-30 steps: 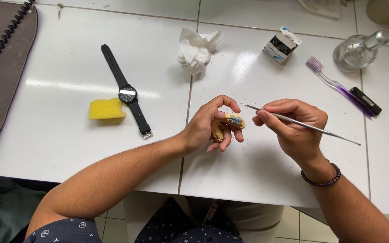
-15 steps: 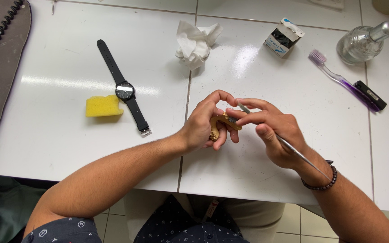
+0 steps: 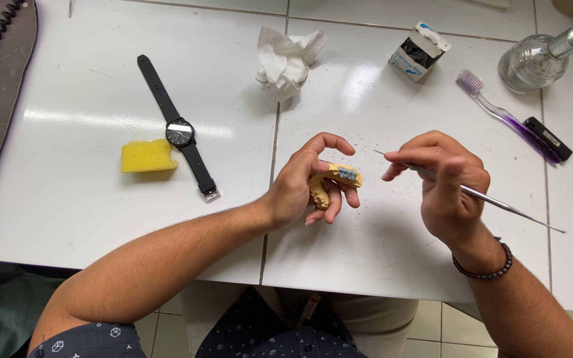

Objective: The person holds a yellow dental cast with artificial teeth in one hand and uses a metal wax carver to sculpt and refine blue-gray wax around the teeth, rotating the model to reach different surfaces. They occasionally set the carver down, pick up a toothbrush to brush the work area, and resume carving with the tool by hand.

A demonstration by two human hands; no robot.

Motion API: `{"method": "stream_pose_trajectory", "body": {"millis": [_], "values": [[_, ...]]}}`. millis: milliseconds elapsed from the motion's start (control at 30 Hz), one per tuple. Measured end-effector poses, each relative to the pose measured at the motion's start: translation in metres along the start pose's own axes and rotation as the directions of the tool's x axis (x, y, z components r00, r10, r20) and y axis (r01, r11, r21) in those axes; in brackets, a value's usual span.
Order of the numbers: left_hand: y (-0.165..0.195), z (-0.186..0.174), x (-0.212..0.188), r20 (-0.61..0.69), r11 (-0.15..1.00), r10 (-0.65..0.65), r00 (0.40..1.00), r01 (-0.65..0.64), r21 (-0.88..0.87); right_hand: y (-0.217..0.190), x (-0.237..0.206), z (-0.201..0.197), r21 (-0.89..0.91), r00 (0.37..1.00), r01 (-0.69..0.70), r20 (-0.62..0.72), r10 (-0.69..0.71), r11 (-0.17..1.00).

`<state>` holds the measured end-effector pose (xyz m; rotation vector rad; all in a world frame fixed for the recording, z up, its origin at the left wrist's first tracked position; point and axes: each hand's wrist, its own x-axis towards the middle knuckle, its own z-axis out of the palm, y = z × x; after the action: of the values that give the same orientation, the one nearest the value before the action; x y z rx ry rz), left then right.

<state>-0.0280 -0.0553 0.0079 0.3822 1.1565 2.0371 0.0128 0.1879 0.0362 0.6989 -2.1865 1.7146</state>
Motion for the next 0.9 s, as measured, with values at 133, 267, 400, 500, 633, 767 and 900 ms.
{"method": "stream_pose_trajectory", "body": {"millis": [133,267,400,500,633,767,900], "values": [[0.0,-0.002,0.002,0.012,0.999,-0.001,1.0,0.002,-0.05,-0.005,0.008,0.005,-0.211,0.999,0.029,0.025,-0.024,0.977],[-0.001,-0.002,0.002,0.006,0.999,-0.006,1.0,0.006,-0.034,-0.008,0.011,0.009,-0.244,1.0,0.018,0.018,-0.014,0.97],[-0.002,-0.002,0.003,-0.013,1.0,0.006,1.0,-0.006,0.02,-0.007,0.012,0.009,-0.227,0.998,0.046,0.056,-0.034,0.973],[-0.003,0.0,0.003,-0.041,0.996,0.047,0.998,-0.044,0.075,-0.006,0.011,0.011,-0.253,0.999,0.023,0.043,-0.012,0.967],[-0.006,0.007,-0.001,-0.084,0.966,0.153,0.985,-0.131,0.224,-0.009,0.003,0.021,-0.082,1.0,0.017,0.01,-0.016,0.996],[-0.009,0.013,-0.002,-0.116,0.934,0.2,0.973,-0.153,0.324,-0.013,-0.002,0.031,-0.078,0.998,-0.063,-0.035,0.06,0.995],[-0.012,0.017,-0.001,-0.124,0.906,0.217,0.968,-0.152,0.395,-0.014,-0.002,0.033,-0.148,0.998,-0.06,-0.043,0.055,0.987]]}}
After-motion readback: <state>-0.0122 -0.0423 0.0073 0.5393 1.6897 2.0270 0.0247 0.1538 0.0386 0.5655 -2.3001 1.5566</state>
